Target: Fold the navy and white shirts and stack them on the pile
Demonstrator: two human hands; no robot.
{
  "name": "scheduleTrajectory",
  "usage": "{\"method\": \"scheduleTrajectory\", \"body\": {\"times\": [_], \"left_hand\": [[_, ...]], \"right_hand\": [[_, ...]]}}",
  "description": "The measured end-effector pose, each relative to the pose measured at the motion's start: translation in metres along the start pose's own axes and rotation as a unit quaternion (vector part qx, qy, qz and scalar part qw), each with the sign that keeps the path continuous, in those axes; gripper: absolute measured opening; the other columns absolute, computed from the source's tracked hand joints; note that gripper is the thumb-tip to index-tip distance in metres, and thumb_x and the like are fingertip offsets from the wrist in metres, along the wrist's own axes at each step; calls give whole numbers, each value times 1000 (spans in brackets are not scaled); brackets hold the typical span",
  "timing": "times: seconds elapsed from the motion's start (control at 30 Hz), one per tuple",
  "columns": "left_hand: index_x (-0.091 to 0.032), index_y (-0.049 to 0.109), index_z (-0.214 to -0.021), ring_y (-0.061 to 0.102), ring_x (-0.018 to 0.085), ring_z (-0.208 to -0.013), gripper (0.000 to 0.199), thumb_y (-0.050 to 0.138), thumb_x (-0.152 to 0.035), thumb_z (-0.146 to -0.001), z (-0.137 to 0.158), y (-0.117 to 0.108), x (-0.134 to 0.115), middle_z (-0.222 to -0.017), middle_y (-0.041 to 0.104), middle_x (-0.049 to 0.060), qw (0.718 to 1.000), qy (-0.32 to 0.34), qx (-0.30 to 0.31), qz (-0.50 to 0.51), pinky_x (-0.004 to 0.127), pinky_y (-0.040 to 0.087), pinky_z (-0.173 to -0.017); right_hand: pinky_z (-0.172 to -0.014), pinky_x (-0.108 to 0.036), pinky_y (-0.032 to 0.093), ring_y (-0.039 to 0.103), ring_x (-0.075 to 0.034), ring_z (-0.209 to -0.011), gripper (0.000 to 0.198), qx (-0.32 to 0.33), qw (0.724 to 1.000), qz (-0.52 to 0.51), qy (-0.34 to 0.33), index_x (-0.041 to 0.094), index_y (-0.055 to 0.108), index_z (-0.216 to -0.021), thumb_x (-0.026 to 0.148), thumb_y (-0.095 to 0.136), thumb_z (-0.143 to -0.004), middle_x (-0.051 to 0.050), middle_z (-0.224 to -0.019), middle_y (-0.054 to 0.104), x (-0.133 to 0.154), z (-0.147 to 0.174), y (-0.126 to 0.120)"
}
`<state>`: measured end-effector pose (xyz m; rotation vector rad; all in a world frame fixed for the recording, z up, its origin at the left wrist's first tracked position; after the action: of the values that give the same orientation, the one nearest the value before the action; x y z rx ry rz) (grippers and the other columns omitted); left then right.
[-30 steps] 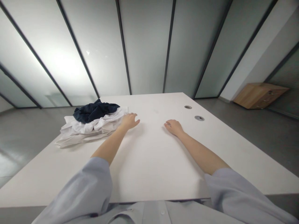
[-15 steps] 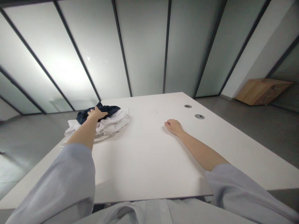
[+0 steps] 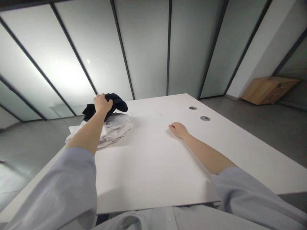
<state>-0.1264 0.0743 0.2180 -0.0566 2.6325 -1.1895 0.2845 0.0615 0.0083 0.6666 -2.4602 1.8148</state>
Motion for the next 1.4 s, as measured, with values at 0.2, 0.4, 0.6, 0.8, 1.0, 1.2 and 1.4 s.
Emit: {"method": "scheduleTrajectory", "body": {"times": [0.2,0.4,0.6,0.8,1.0,1.2,1.4], "left_hand": [[-16,56,-125,44,32,-126,49,53,-24,-77,47,17,-135,-131,51,14,953,266,37,139,49,32,-109],[-22,30,-149,23,34,-143,90,69,-41,-70,157,106,-198,-158,22,13,874,398,256,108,43,27,-113],[-22,38,-144,40,28,-135,70,56,-51,-83,201,160,-166,-148,41,12,920,240,282,125,40,33,-110],[-22,47,-134,41,30,-131,59,64,-38,-79,185,138,-126,-141,46,13,976,89,168,101,40,36,-106],[-24,58,-107,65,23,-92,23,45,-35,-93,188,139,-129,-91,70,6,962,49,244,111,34,47,-82],[-20,58,-122,57,28,-117,48,48,-53,-88,199,150,-140,-126,62,12,947,120,273,121,38,42,-98],[-21,48,-136,42,32,-133,57,56,-43,-84,198,155,-132,-149,42,14,950,104,285,68,46,31,-109]], "right_hand": [[-78,-30,43,59,-22,-88,29,-99,985,-124,75,18,66,-89,32,40,-90,-11,-96,68,-24,-3,-5],[-96,-41,38,51,-28,-112,41,-308,920,-137,199,12,56,-119,30,34,-90,-19,-121,58,-69,9,-37],[-100,-44,34,48,-30,-117,37,-240,957,-49,155,15,60,-117,27,38,-90,-17,-122,59,-66,7,-41],[-92,-44,41,52,-33,-114,40,49,988,58,133,17,66,-114,43,44,-93,-16,-123,60,-29,3,-10],[-83,-38,47,62,-31,-100,59,76,990,67,93,15,72,-99,58,32,-96,-18,-105,68,0,6,-21],[-84,-31,48,66,-22,-94,45,127,987,-97,-18,20,72,-103,42,33,-100,-8,-103,73,24,5,-15],[-98,-35,43,60,-21,-111,29,131,978,-131,-92,22,69,-113,25,48,-93,-7,-118,68,30,7,1]]}}
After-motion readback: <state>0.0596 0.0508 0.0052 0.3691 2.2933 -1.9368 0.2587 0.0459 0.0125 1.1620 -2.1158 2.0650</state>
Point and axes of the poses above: each hand's wrist, its own z-axis away from the middle knuckle, its own y-axis out of the palm, x = y × z, the point moved 6 cm from there along -z, towards the middle knuckle
